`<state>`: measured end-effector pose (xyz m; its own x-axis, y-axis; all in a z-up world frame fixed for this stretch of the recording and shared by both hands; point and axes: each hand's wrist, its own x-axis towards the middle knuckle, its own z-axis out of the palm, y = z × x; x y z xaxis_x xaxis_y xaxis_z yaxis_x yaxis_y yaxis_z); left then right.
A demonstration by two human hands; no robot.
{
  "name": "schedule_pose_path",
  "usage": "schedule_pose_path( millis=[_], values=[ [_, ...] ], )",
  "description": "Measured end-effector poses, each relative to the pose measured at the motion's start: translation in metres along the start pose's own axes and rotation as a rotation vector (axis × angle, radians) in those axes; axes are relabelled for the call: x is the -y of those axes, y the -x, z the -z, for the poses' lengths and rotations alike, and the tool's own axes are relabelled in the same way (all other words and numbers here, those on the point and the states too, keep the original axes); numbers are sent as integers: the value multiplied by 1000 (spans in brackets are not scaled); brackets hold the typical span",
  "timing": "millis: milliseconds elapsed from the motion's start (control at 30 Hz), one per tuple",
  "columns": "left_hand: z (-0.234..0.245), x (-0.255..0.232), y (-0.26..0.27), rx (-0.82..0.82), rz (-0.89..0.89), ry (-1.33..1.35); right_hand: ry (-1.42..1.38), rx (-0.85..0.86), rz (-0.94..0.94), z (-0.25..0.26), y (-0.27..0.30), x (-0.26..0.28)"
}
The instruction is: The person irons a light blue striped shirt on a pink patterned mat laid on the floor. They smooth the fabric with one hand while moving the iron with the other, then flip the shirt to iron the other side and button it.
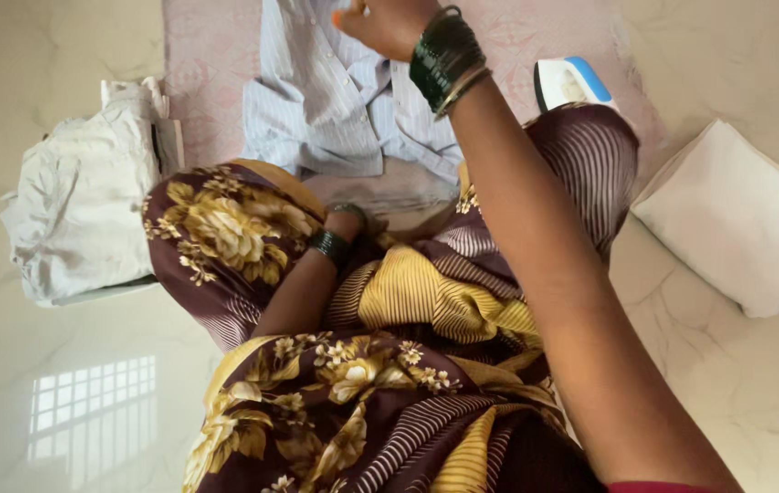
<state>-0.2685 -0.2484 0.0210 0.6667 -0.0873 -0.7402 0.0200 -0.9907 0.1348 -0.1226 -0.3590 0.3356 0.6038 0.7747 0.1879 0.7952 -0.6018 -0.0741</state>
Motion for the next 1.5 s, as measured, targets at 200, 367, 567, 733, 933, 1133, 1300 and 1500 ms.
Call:
schedule_pose_path(
  millis=[200,367,567,733,933,1133,1300,1500],
  values=[
    [-39,-13,-44,-91,-1,113,-202,418,-310,-45,69,-67],
    [-33,13,-86,-754,208,87,41,687,-395,-195,86,-123],
    [-23,28,-139,-424,324,-36,146,992,-304,-367,108,-93],
    [-22,58,-124,-287,-109,-145,142,1027,-266,-404,116,-65],
    [-22,48,-98,-231,-109,-88,-8,1019,-328,-332,113,-50],
    [54,35,-53,-964,-124,645,-268,247,-408,-252,66,-57],
    [91,21,-72,-1279,-83,721,-128,-46,-535,-267,42,-61],
    [85,34,-95,-1174,-5,650,-159,-6,-699,-329,43,-87]
  ],
)
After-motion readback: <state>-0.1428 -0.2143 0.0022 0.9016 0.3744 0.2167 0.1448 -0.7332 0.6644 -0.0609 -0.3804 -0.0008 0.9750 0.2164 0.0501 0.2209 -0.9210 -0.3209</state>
